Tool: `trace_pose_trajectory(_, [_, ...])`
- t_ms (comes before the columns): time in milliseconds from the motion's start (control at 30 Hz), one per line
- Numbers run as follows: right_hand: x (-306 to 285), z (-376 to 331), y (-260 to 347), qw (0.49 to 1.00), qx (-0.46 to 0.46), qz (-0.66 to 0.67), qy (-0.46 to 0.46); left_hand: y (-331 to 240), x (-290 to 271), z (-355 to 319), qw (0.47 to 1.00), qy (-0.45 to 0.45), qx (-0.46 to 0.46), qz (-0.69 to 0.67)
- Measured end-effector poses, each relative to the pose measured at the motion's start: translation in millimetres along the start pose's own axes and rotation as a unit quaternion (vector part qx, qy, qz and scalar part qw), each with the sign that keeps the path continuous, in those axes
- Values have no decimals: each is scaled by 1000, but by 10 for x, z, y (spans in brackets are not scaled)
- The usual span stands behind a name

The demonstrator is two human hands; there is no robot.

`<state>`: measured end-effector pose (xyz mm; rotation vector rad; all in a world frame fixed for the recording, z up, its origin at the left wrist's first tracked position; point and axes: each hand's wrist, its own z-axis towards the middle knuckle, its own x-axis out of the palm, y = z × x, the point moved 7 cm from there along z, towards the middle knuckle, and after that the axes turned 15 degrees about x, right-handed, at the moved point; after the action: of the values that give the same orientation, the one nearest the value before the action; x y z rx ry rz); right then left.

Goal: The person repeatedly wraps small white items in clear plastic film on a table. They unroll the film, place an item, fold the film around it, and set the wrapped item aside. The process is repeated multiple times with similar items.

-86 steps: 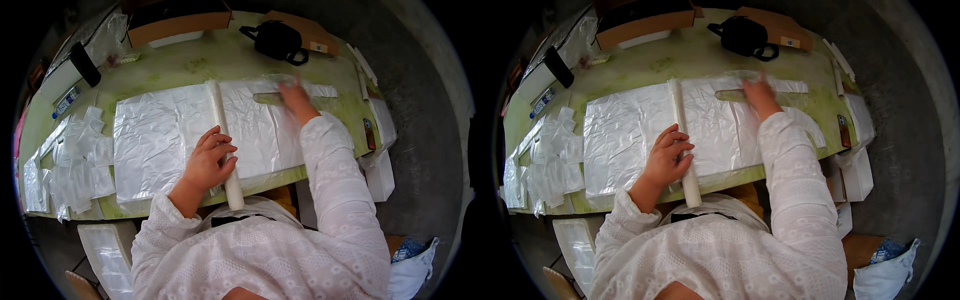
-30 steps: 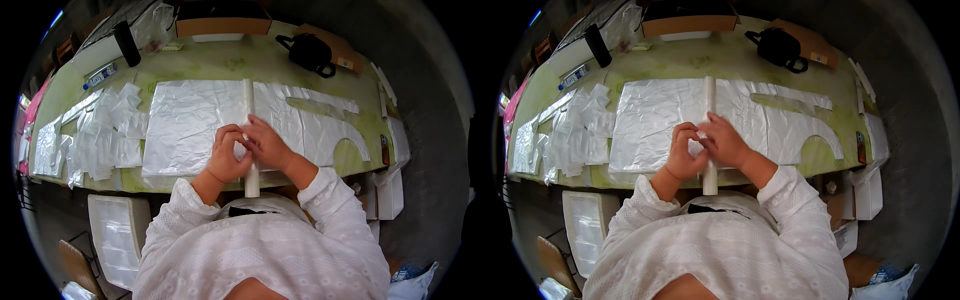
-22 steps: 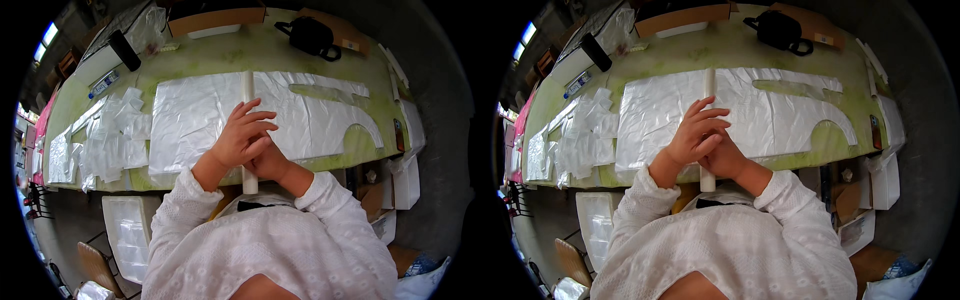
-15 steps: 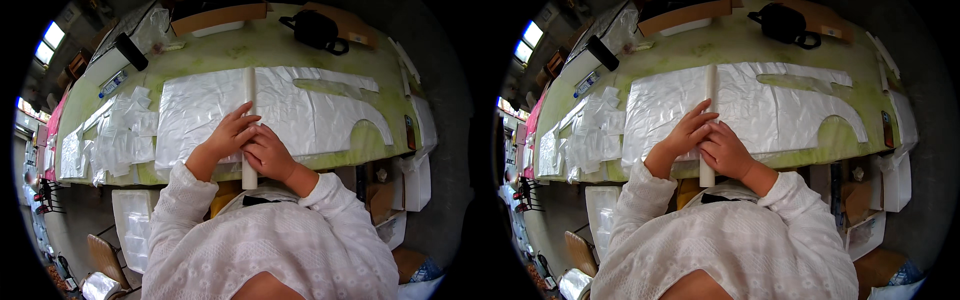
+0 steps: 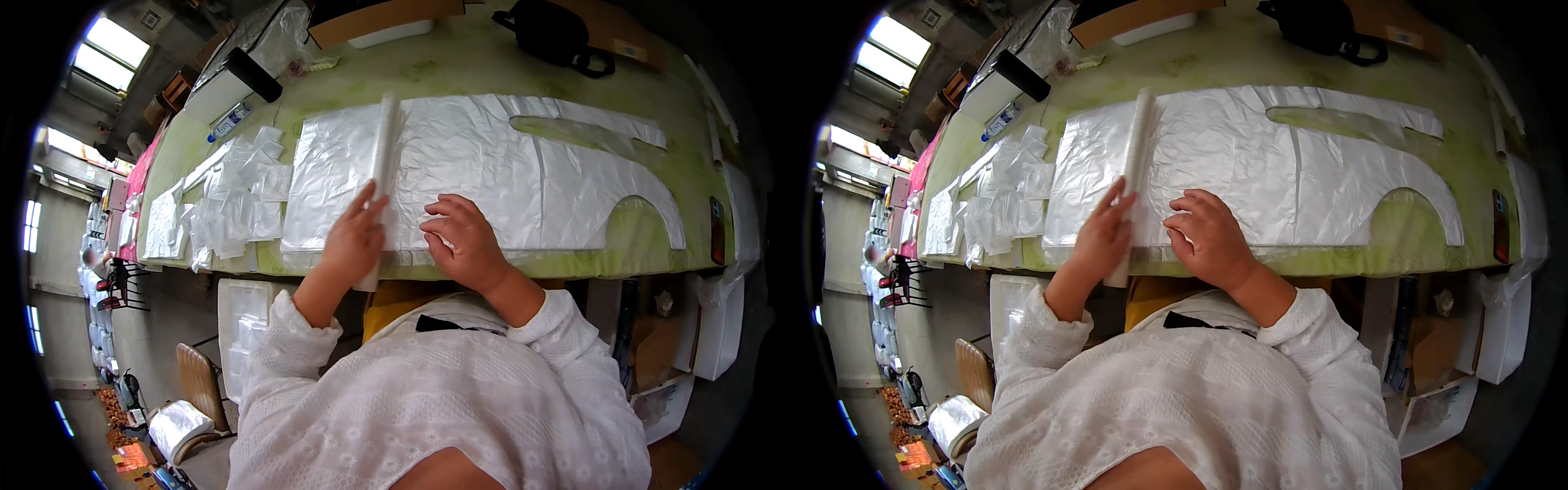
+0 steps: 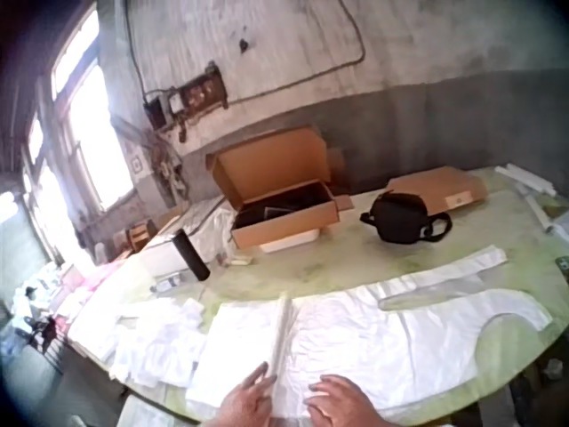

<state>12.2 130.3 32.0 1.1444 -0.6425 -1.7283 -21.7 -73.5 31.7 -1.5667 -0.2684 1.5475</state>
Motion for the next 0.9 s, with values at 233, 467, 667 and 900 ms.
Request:
trace_pose_trajectory(233, [-51,43,-68,999,8,32,-20,-374,-370,78,932,-97,143,318])
trace_pose_trajectory(467, [-62,60,-121,998,23,49,-16,556,-499,325,905,37,-168,390])
trace_pose_trajectory(667, [-34,39,-103,998,26,63,-1,1049,-851,468,924,15,-139,356])
trace_pose_trajectory(900, [-23,57,-140,998,31,59,-3,951,-987,374,895,-1,-267,356])
